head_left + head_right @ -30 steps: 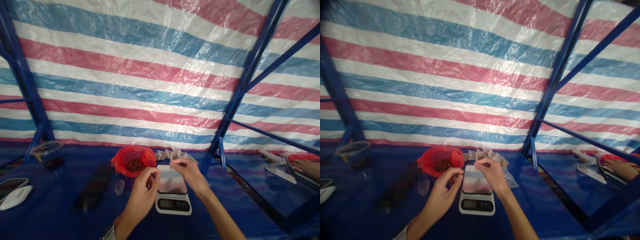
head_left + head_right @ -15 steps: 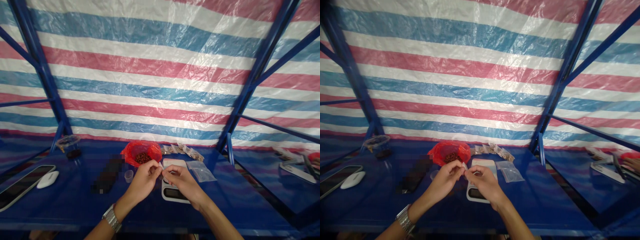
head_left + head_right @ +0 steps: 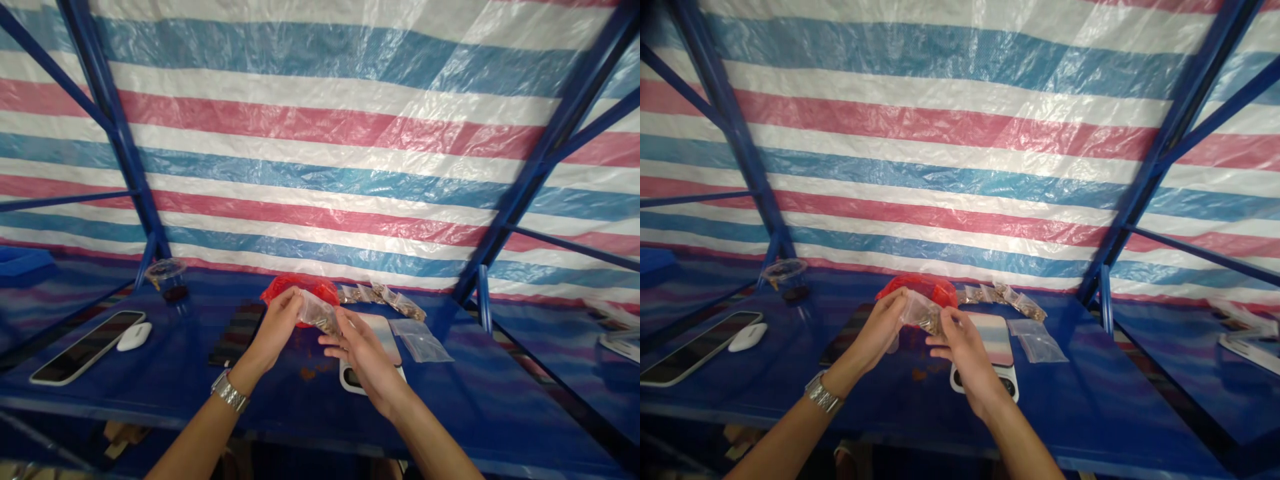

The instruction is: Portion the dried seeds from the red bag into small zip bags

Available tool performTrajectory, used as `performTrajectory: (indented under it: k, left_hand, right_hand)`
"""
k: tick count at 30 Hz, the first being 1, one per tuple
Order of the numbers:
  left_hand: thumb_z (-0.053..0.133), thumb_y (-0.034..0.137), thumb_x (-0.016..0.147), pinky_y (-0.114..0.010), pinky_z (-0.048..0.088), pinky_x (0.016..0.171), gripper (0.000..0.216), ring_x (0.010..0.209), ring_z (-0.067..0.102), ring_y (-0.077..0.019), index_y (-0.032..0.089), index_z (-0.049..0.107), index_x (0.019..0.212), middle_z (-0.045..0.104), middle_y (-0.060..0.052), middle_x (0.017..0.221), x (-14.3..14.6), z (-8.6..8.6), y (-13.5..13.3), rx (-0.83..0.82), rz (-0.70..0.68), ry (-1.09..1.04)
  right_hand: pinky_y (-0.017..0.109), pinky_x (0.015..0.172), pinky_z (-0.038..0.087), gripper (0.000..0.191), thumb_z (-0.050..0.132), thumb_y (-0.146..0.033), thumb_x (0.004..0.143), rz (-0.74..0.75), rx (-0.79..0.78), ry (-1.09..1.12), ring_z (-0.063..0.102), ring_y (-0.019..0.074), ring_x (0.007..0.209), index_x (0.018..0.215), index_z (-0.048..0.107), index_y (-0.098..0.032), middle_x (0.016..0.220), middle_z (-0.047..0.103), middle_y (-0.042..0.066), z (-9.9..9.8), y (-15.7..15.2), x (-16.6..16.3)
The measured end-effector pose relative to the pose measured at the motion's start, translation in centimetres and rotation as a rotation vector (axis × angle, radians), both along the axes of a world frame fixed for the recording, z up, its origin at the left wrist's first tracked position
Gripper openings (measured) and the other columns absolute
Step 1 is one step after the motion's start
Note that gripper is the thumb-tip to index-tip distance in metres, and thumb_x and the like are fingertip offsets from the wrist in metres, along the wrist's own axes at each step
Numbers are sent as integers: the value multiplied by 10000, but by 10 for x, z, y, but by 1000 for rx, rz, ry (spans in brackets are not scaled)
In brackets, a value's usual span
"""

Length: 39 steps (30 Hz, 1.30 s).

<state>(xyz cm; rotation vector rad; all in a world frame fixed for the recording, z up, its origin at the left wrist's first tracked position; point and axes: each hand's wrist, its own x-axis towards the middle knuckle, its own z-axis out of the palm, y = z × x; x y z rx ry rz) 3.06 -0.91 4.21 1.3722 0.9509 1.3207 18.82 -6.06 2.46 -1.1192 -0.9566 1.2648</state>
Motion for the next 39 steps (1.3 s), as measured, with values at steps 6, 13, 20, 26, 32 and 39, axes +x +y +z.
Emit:
performTrajectory:
  k: [6,13,20,26,32,39]
  left_hand:
    - [469,440,933,-314,508,758,262,789,636,-190,209,591,947,679,-29,882,-18,-3,24,93,344,151]
    - [685,294,855,-506,359,1115,574,1327,477,-349,213,524,1400,611,-121,1418,-21,-18,31,501,457,895]
    - [716,413,869,-542,282,1112,611,1361,423,-383,159,537,1396,683,-155,1346,-7,-39,47,412,375,1084]
    - [565,290,949,-546,278,1086,353,1341,451,-364,152,625,1269,751,-163,1167,2,-37,48,401,394,1078]
    - [669,352,874,-558,265,1122,687,1390,417,-388,123,456,1485,683,-187,1338,5,-40,46,369,392,1102]
    - [601,232,912,-540,293,1108,472,1363,447,-352,190,575,1382,688,-132,1351,2,-42,51,409,473,1118]
  right_hand:
    - [341,660,582,520,744,-572,768,-155,198,-140,725,223,746,1121,616,-212,940,749,73,7,47,-14]
    - [318,723,499,292,672,-277,859,-180,408,-955,706,209,733,1150,670,-243,898,770,35,26,100,-13]
    - [328,793,517,320,701,-155,845,-90,407,-1084,748,259,901,1154,702,-236,981,794,67,13,104,-18]
    - [317,851,532,300,603,-82,858,-93,497,-973,739,233,959,1091,716,-233,1057,787,65,16,105,-19]
    - [282,787,527,264,568,-96,893,-149,490,-966,744,216,901,1045,718,-252,972,793,42,15,99,-21]
    - [284,837,532,283,564,-87,899,-112,579,-918,743,206,923,1081,716,-242,985,789,43,12,102,-19]
